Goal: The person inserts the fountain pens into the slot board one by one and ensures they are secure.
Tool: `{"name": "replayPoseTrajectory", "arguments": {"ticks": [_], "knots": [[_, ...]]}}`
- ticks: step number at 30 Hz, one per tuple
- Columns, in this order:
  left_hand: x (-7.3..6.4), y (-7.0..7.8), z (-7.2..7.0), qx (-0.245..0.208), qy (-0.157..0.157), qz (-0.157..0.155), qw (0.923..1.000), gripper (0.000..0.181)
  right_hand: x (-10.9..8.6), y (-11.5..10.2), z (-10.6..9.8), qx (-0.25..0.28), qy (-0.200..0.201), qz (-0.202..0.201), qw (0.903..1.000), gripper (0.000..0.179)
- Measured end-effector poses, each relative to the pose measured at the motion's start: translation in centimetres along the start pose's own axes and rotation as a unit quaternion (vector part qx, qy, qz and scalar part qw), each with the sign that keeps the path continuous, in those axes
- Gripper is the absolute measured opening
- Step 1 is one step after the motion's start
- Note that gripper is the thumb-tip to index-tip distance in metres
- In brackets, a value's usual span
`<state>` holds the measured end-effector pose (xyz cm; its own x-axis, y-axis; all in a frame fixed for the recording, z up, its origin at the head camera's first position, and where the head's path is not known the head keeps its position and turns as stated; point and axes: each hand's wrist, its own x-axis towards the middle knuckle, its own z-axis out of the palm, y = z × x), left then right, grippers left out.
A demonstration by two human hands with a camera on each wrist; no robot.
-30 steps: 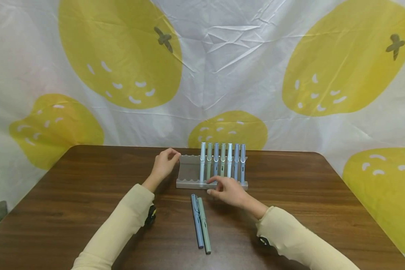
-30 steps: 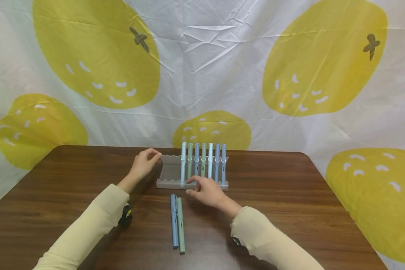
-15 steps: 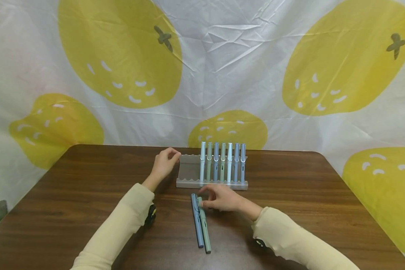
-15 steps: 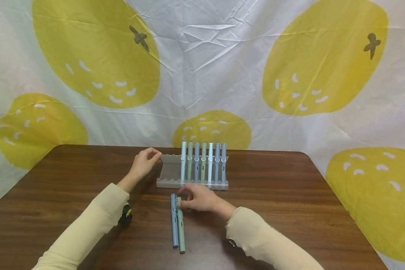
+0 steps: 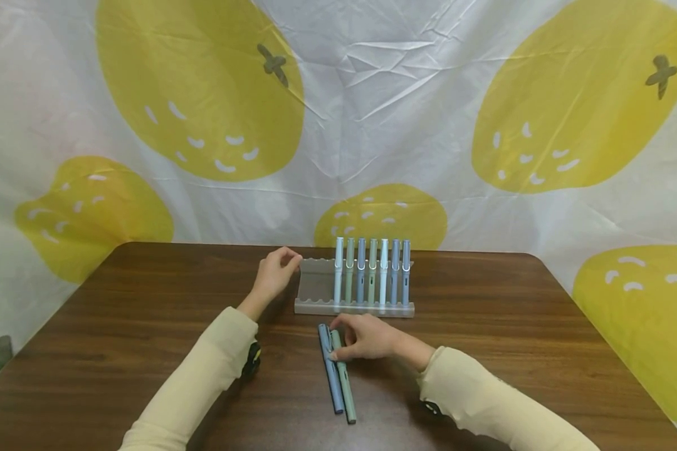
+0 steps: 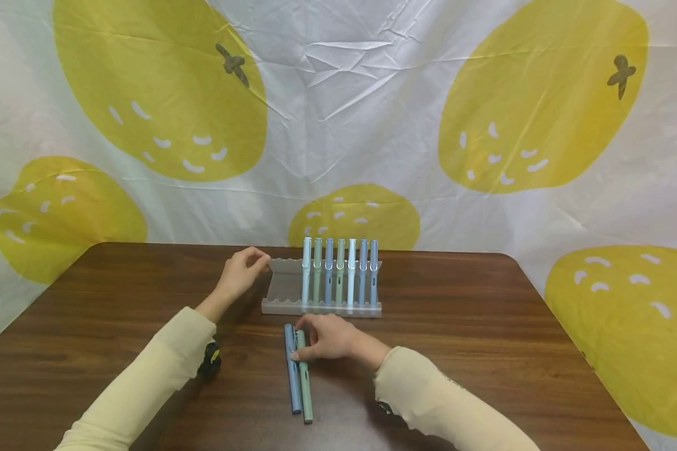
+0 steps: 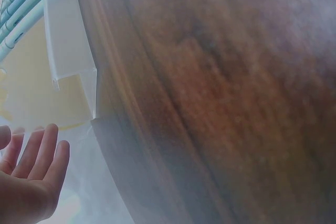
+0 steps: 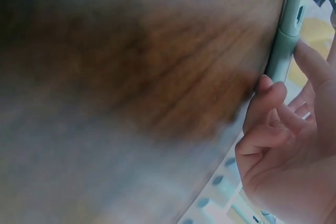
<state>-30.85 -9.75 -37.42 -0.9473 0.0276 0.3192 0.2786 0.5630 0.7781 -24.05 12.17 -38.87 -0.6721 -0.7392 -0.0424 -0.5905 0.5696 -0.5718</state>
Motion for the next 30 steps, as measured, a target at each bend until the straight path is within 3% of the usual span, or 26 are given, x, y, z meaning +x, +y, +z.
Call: {"name": "replayPoseTrajectory", "arguments": {"ticks": [10, 14, 20, 30], "knots": [[0.13, -0.22, 0.10, -0.007, 0.005, 0.012, 0.9999, 0.018, -0.50, -0.02, -0.94, 0.051, -0.064, 0.048, 0.9955, 0.045], [0.15, -0.26, 0.13, -0.006, 0.007, 0.014, 0.9999, 0.018, -0.48, 0.00, -0.81, 0.036, -0.049, 0.041, 0.9973, 0.041], [0.11, -0.15, 0.06, -0.003, 0.010, 0.011, 0.9999, 0.019, -0.48, 0.18, -0.57, -0.016, 0.009, -0.001, 0.9998, 0.034], [0.07, -0.13, 0.10, -0.003, 0.008, 0.005, 1.0000, 0.019, -0.83, 0.74, -1.06, 0.032, 0.017, -0.014, 0.9992, 0.035]]}}
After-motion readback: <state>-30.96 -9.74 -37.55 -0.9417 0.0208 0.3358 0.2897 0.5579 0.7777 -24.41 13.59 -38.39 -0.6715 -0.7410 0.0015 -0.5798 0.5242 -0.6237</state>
